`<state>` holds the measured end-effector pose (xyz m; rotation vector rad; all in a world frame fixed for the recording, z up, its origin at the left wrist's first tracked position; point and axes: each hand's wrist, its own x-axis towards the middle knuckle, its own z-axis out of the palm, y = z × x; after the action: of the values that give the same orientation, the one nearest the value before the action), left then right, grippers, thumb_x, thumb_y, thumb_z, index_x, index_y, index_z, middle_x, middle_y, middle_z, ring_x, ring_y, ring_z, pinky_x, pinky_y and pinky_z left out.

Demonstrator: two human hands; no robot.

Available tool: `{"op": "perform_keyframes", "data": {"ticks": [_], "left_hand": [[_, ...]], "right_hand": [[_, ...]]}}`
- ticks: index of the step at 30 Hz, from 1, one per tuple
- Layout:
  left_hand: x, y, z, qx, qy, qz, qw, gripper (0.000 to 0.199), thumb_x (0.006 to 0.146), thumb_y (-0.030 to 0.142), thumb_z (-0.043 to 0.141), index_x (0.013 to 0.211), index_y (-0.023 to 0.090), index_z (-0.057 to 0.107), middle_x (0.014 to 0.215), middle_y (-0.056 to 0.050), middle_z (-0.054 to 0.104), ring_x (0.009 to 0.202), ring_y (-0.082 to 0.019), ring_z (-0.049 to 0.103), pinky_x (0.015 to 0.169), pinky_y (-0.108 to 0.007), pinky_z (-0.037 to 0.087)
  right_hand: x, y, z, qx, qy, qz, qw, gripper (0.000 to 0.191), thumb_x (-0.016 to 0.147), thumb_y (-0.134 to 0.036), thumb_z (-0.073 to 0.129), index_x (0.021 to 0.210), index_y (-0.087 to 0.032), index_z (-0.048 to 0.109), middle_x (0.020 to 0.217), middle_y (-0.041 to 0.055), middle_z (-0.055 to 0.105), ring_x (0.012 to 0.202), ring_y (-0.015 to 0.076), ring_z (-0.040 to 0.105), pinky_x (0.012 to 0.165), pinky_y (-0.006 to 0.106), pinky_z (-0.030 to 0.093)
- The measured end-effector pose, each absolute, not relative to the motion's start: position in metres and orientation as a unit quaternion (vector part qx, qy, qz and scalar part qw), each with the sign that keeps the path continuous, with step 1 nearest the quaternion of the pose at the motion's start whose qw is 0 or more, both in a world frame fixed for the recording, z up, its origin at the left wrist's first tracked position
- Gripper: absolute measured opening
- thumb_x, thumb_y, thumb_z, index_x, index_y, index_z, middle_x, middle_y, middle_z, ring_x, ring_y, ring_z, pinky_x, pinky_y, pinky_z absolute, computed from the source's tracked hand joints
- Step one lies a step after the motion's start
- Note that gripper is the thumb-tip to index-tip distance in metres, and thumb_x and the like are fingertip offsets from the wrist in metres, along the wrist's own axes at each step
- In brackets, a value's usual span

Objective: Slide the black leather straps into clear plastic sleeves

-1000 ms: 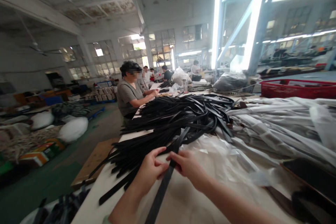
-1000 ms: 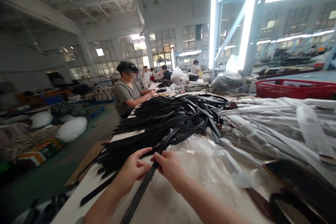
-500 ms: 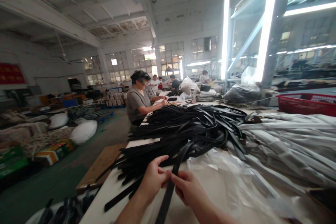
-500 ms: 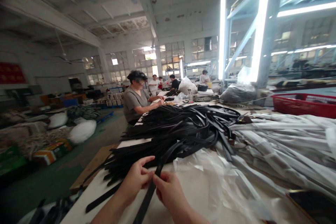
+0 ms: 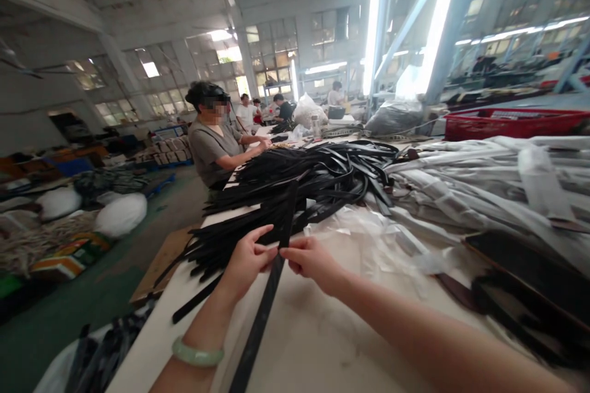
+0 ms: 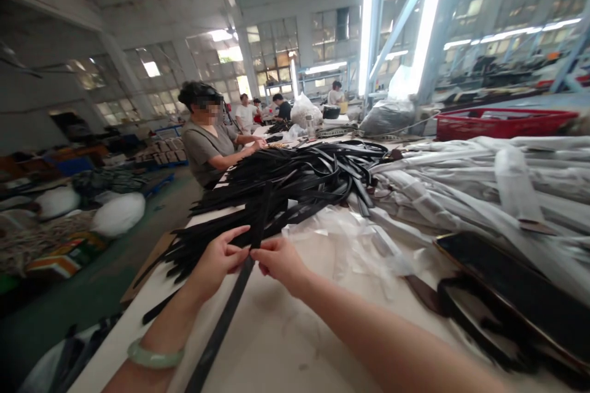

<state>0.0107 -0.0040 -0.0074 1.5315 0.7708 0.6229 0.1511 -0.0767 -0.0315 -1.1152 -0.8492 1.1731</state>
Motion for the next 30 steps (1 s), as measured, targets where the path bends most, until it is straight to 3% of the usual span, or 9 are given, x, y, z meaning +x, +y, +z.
{"op": "perform_keyframes", "data": {"ticks": [5, 12, 17, 20, 22, 25, 27, 30], "left_hand": [[0.015, -0.009, -0.007, 0.676, 0.314, 0.25, 0.618, 0.085, 0.064, 0.032, 0.078, 0.136, 0.007, 0.039, 0.047, 0.007, 0.055, 0.041, -0.006, 0.04, 0.045, -0.018, 0.028], [0.018, -0.008, -0.012, 0.672, 0.35, 0.32, 0.569, 0.08, 0.064, 0.035, 0.076, 0.131, 0.005, 0.045, 0.045, 0.008, 0.053, 0.041, -0.007, 0.04, 0.044, -0.018, 0.029], [0.012, -0.005, -0.009, 0.692, 0.34, 0.315, 0.554, 0.083, 0.067, 0.054, 0.072, 0.129, 0.007, 0.044, 0.044, 0.008, 0.051, 0.04, -0.009, 0.045, 0.042, -0.018, 0.032], [0.001, -0.009, -0.005, 0.703, 0.307, 0.219, 0.603, 0.075, 0.075, 0.072, 0.051, 0.118, 0.01, 0.051, 0.052, 0.0, 0.059, 0.045, -0.014, 0.057, 0.041, -0.019, 0.035], [-0.006, -0.015, -0.002, 0.703, 0.254, 0.077, 0.66, 0.072, 0.073, 0.075, 0.048, 0.11, 0.014, 0.053, 0.063, -0.006, 0.066, 0.052, -0.018, 0.063, 0.045, -0.022, 0.041], [-0.015, -0.03, 0.0, 0.678, 0.218, -0.071, 0.699, 0.065, 0.061, 0.067, 0.069, 0.1, 0.018, 0.053, 0.058, -0.002, 0.065, 0.047, -0.017, 0.06, 0.048, -0.026, 0.045], [-0.029, -0.047, 0.002, 0.668, 0.273, -0.032, 0.691, 0.057, 0.057, 0.059, 0.074, 0.092, 0.019, 0.054, 0.05, 0.004, 0.059, 0.042, -0.014, 0.053, 0.046, -0.025, 0.043], [-0.08, -0.087, 0.0, 0.666, 0.374, 0.079, 0.641, 0.041, 0.068, 0.052, 0.07, 0.091, 0.02, 0.059, 0.054, 0.004, 0.058, 0.044, -0.01, 0.048, 0.046, -0.02, 0.037]], "right_hand": [[0.178, -0.068, -0.03, -0.511, -0.342, 0.44, 0.655, 0.037, 0.072, -0.052, 0.059, 0.058, -0.018, 0.051, 0.043, -0.008, 0.034, 0.04, 0.006, 0.023, 0.04, 0.023, 0.013], [0.161, -0.077, -0.033, -0.537, -0.454, 0.411, 0.58, 0.041, 0.071, -0.039, 0.063, 0.039, -0.017, 0.05, 0.035, -0.0031, 0.04, 0.038, 0.0067, 0.03, 0.042, 0.024, 0.018], [0.151, -0.077, -0.036, -0.553, -0.496, 0.36, 0.564, 0.036, 0.072, -0.039, 0.062, 0.046, -0.017, 0.055, 0.04, -0.0017, 0.049, 0.037, 0.008, 0.039, 0.039, 0.022, 0.023], [0.152, -0.076, -0.034, -0.55, -0.5, 0.345, 0.573, 0.039, 0.076, -0.048, 0.056, 0.051, -0.018, 0.052, 0.045, -0.0005, 0.054, 0.036, 0.0107, 0.046, 0.037, 0.021, 0.03], [0.154, -0.077, -0.033, -0.544, -0.491, 0.336, 0.591, 0.043, 0.077, -0.054, 0.054, 0.053, -0.019, 0.05, 0.046, -0.0001, 0.054, 0.037, 0.0119, 0.049, 0.036, 0.022, 0.033], [0.161, -0.076, -0.031, -0.525, -0.451, 0.325, 0.644, 0.047, 0.075, -0.06, 0.057, 0.054, -0.018, 0.05, 0.047, -0.0002, 0.052, 0.038, 0.0116, 0.048, 0.037, 0.022, 0.033], [0.17, -0.073, -0.031, -0.509, -0.421, 0.318, 0.68, 0.048, 0.073, -0.06, 0.061, 0.055, -0.017, 0.052, 0.047, -0.0006, 0.051, 0.039, 0.0108, 0.045, 0.037, 0.022, 0.032], [0.179, -0.072, -0.029, -0.493, -0.396, 0.31, 0.71, 0.047, 0.072, -0.059, 0.065, 0.056, -0.017, 0.054, 0.049, -0.0007, 0.051, 0.041, 0.0102, 0.042, 0.039, 0.023, 0.03]]}}
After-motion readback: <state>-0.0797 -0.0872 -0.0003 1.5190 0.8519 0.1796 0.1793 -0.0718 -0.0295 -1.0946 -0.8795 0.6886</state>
